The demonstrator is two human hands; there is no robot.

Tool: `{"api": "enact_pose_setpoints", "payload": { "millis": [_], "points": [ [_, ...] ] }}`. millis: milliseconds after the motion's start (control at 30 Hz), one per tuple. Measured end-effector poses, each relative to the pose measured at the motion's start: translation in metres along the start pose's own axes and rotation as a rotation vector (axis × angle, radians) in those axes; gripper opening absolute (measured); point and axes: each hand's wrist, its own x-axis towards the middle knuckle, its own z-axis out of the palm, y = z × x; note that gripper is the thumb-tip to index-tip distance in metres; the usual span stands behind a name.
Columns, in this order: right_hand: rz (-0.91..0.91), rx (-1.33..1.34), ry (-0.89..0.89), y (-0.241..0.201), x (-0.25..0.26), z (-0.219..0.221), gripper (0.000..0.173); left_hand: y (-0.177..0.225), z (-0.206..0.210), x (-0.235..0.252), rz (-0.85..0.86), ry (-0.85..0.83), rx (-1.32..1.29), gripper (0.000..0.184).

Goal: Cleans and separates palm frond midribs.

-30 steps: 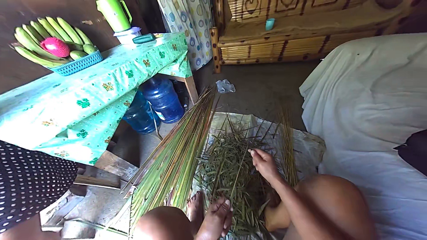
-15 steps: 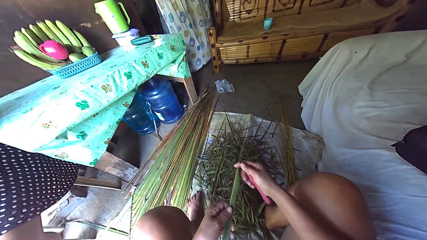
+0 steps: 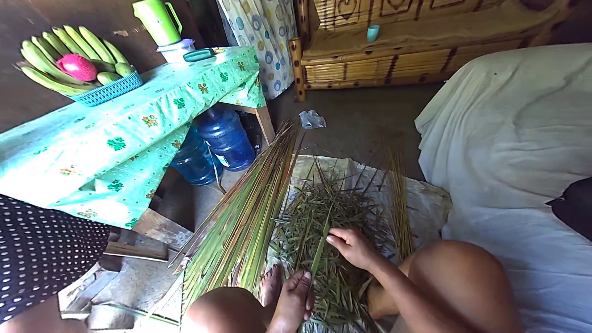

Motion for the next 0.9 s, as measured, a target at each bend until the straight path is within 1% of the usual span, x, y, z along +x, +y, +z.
{"api": "enact_pose_setpoints", "payload": {
  "millis": [200, 267, 333, 367, 400, 433, 500, 567, 600, 633, 667, 733, 800, 867, 900],
  "points": [
    [0.036, -0.022, 0.171, 0.004, 0.006, -0.005, 0.034, -0.005, -0.003, -0.008, -0.039, -0.064, 0.057, 0.030],
    [0.111, 0.048, 0.259, 0.010, 0.010, -0.014, 0.037, -0.007, -0.003, -0.010, -0.038, -0.085, 0.045, 0.030],
    [0.168, 0.147, 0.381, 0.021, 0.016, -0.019, 0.035, -0.008, -0.004, -0.011, -0.039, -0.085, 0.039, 0.030],
    [0.184, 0.203, 0.411, 0.023, 0.016, -0.022, 0.033, -0.008, -0.004, -0.011, -0.042, -0.081, 0.037, 0.030],
    [0.185, 0.250, 0.405, 0.020, 0.014, -0.024, 0.032, -0.008, -0.004, -0.010, -0.045, -0.073, 0.033, 0.030],
    [0.184, 0.284, 0.347, 0.012, 0.009, -0.025, 0.031, -0.007, -0.003, -0.009, -0.048, -0.061, 0.027, 0.030],
    [0.159, 0.299, 0.131, -0.007, -0.006, -0.016, 0.033, -0.003, -0.002, -0.005, -0.053, -0.028, 0.011, 0.030],
    [0.063, 0.229, -0.070, -0.020, -0.021, -0.001, 0.034, 0.000, -0.002, 0.000, -0.047, -0.013, -0.001, 0.029],
    [-0.001, 0.170, -0.119, -0.023, -0.026, 0.007, 0.034, 0.000, -0.002, 0.002, -0.042, -0.011, -0.011, 0.029],
    [-0.058, 0.108, -0.126, -0.024, -0.029, 0.012, 0.034, 0.001, -0.001, 0.002, -0.036, -0.013, -0.019, 0.029],
    [-0.100, 0.044, -0.092, -0.023, -0.029, 0.013, 0.034, 0.001, -0.001, 0.002, -0.031, -0.022, -0.027, 0.029],
    [-0.116, -0.053, 0.025, -0.017, -0.021, 0.009, 0.034, 0.000, 0.001, 0.000, -0.022, -0.057, -0.033, 0.028],
    [-0.027, -0.065, 0.107, -0.007, -0.010, -0.001, 0.036, -0.002, 0.001, -0.002, -0.022, -0.071, -0.029, 0.029],
    [0.119, -0.008, 0.169, 0.005, 0.001, -0.012, 0.038, -0.003, 0.002, -0.004, -0.033, -0.074, -0.014, 0.030],
    [0.153, 0.021, 0.205, 0.010, 0.005, -0.016, 0.037, -0.004, 0.001, -0.004, -0.035, -0.072, -0.008, 0.030]
  ]
}}
